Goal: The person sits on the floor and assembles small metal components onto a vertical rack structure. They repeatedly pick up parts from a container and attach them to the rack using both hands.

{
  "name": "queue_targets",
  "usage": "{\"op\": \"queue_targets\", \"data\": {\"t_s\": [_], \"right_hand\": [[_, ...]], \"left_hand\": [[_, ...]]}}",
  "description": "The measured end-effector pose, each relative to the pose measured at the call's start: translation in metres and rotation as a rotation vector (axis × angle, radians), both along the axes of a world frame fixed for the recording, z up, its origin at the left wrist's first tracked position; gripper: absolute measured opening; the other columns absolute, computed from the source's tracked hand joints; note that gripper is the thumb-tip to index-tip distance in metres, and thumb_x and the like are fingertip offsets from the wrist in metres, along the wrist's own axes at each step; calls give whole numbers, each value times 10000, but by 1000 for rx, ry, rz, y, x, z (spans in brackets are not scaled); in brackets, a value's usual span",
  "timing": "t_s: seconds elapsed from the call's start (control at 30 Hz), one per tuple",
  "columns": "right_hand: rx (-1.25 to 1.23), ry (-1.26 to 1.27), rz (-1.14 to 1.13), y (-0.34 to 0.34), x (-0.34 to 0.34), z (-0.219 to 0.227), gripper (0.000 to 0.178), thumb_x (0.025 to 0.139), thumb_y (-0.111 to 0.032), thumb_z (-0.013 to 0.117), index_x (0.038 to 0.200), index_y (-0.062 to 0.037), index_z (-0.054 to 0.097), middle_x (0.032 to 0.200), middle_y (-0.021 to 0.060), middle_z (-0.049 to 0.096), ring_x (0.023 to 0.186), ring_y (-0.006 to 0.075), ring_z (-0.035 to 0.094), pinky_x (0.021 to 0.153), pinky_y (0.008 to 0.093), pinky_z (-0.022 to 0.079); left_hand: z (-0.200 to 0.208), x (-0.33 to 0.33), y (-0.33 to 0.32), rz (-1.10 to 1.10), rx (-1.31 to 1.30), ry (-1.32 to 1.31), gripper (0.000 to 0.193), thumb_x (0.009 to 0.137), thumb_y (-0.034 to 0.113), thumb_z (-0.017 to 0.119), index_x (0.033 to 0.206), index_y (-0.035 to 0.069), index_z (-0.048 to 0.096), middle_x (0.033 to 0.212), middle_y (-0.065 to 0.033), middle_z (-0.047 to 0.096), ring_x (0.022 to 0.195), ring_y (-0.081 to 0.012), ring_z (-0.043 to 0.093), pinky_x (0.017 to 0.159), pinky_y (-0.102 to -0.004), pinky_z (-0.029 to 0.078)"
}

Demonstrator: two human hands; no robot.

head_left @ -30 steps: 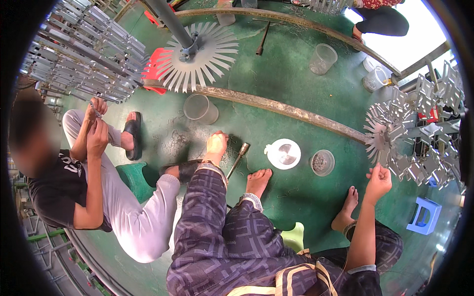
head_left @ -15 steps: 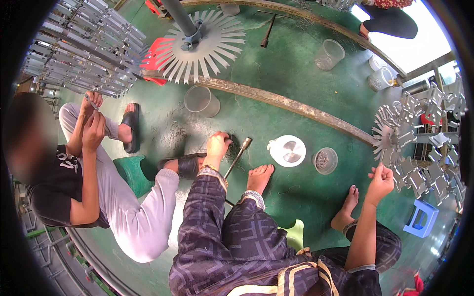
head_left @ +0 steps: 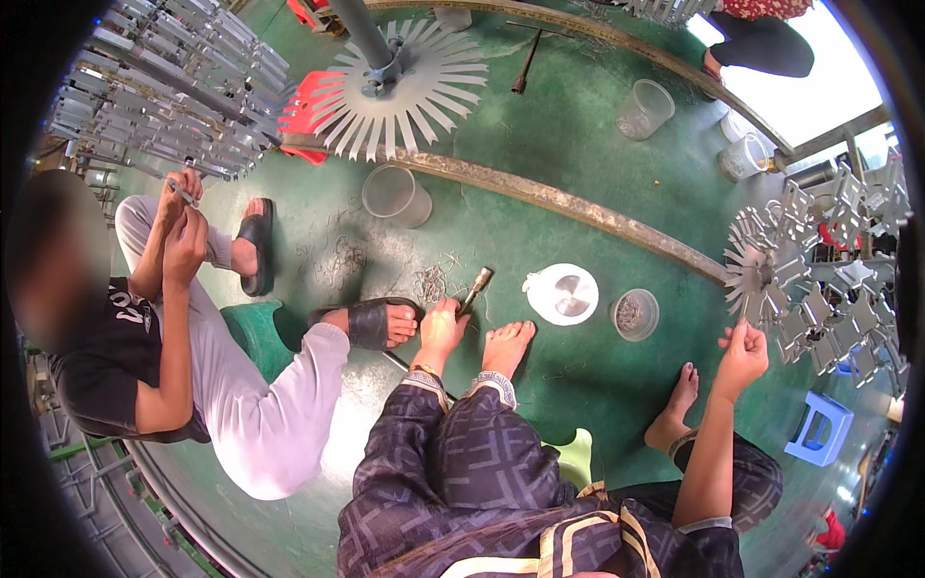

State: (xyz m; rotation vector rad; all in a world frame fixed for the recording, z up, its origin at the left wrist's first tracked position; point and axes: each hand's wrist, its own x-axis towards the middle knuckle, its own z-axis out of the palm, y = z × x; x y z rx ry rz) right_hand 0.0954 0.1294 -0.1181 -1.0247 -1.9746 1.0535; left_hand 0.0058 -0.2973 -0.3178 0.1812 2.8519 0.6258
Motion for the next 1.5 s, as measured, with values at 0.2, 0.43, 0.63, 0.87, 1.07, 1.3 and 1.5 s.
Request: {"op": "queue_targets", "data": {"t_s": [0.2, 0.43, 0.63, 0.87, 1.07, 1.3, 1.5], "right_hand": [[1, 45, 11, 3, 3, -3, 182, 834, -116, 609, 721, 15, 553, 618, 75, 603, 482, 82, 549, 439, 189, 431], [-3, 23, 5, -1, 1, 0, 179, 833, -100, 604, 708, 15, 546, 622, 70, 596, 492, 86, 553, 454, 194, 442], [6, 55, 22, 4, 5, -5, 182, 827, -103, 614, 698, 5, 544, 626, 56, 586, 523, 85, 561, 458, 193, 449], [18, -5, -6, -1, 4, -1, 183, 827, -102, 615, 694, 3, 545, 627, 55, 587, 514, 77, 547, 461, 189, 449], [3, 86, 27, 14, 6, -13, 182, 830, -117, 616, 706, 3, 555, 634, 65, 599, 501, 75, 535, 458, 189, 431], [-2, 40, -30, 3, -4, -6, 186, 835, -129, 615, 712, -1, 559, 625, 63, 599, 486, 72, 521, 449, 185, 400], [-5, 35, -28, 4, -3, -8, 181, 836, -137, 617, 726, -4, 563, 629, 62, 602, 480, 71, 516, 445, 183, 383]], "left_hand": [[-6, 23, -3, -46, 105, -44, 176, 756, 190, 626, 887, 79, 586, 832, -111, 606, 756, -318, 599, 662, -407, 484], [38, -3, 15, 51, 388, -14, 310, 766, 126, 615, 1076, 113, 605, 978, -136, 624, 816, -284, 619, 695, -363, 496], [199, -24, 96, -927, 695, 123, 425, 718, 50, 606, 1130, 155, 584, 777, -62, 584, 708, -216, 574, 633, -307, 465], [130, -27, 54, -166, 698, 257, 179, 726, 35, 634, 896, 83, 662, 705, -78, 618, 596, -204, 578, 559, -299, 471], [25, -5, -42, 162, 70, 123, 95, 749, 130, 614, 782, 51, 656, 813, -123, 583, 742, -311, 591, 657, -395, 474], [-9, -1, -27, -106, -35, 217, 110, 761, 127, 569, 745, 51, 647, 822, -101, 574, 816, -287, 563, 707, -359, 471], [-5, -16, -18, -286, -236, 129, 103, 688, 89, 564, 695, 13, 634, 771, -103, 592, 760, -262, 597, 649, -360, 500]]}}
